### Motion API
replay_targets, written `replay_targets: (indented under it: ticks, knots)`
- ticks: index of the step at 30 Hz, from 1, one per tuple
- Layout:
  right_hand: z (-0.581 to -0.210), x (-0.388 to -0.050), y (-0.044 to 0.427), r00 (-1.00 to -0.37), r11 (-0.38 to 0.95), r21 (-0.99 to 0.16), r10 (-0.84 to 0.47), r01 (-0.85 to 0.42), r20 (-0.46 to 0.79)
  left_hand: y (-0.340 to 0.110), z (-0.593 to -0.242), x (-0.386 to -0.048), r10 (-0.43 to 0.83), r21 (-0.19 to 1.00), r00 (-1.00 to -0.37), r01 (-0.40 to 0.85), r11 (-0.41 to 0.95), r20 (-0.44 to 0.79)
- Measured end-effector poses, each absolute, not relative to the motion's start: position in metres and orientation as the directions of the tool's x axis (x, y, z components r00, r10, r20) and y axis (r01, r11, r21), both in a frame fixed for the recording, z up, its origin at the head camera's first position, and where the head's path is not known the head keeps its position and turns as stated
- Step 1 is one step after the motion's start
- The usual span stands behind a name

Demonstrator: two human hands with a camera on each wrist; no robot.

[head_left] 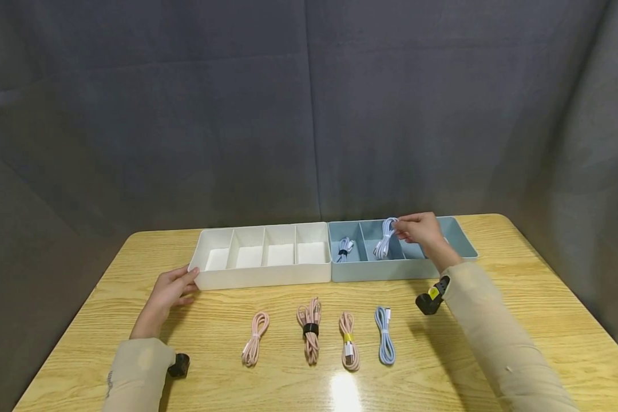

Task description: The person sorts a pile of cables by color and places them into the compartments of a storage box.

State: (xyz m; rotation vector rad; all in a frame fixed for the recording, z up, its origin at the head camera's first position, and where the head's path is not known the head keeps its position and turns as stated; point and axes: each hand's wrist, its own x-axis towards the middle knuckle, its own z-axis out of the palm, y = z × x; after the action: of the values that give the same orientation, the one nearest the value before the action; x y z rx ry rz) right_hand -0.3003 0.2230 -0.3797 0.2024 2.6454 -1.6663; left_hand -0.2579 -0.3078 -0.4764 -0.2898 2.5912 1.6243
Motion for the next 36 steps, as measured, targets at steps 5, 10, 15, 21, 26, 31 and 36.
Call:
replay_targets:
  ticks: [5, 10, 15, 21, 26, 31, 36]
  knots:
    - [-0.381, -0.298, 0.222, -0.99, 0.463, -0.876, 0.107, 0.136, -0.097, -0.301, -0.462, -0.25, -0.128, 0.899, -0.976, -0.21, 0.385, -0.173]
    - [-0.382, -0.296, 0.224, -0.985, 0.436, -0.885, 0.129, 0.161, -0.115, -0.297, -0.454, -0.245, -0.123, 0.904, -0.977, -0.206, 0.374, -0.172]
    - [-0.382, -0.292, 0.227, -0.989, 0.426, -0.894, 0.108, 0.141, -0.105, -0.297, -0.452, -0.244, -0.107, 0.907, -0.977, -0.21, 0.364, -0.184]
    - [-0.38, -0.285, 0.229, -0.995, 0.406, -0.908, 0.057, 0.103, -0.088, -0.302, -0.458, -0.248, -0.126, 0.907, -0.976, -0.212, 0.363, -0.177]
    - [-0.379, -0.278, 0.23, -0.997, 0.415, -0.906, 0.035, 0.08, -0.072, -0.301, -0.455, -0.246, -0.13, 0.906, -0.975, -0.218, 0.364, -0.182]
    - [-0.376, -0.269, 0.229, -0.998, 0.42, -0.905, 0.012, 0.063, -0.064, -0.289, -0.435, -0.234, -0.118, 0.899, -0.972, -0.235, 0.369, -0.205]
    - [-0.374, -0.261, 0.23, -0.998, 0.421, -0.905, -0.011, 0.058, -0.068, -0.282, -0.422, -0.227, -0.114, 0.892, -0.971, -0.239, 0.384, -0.211]
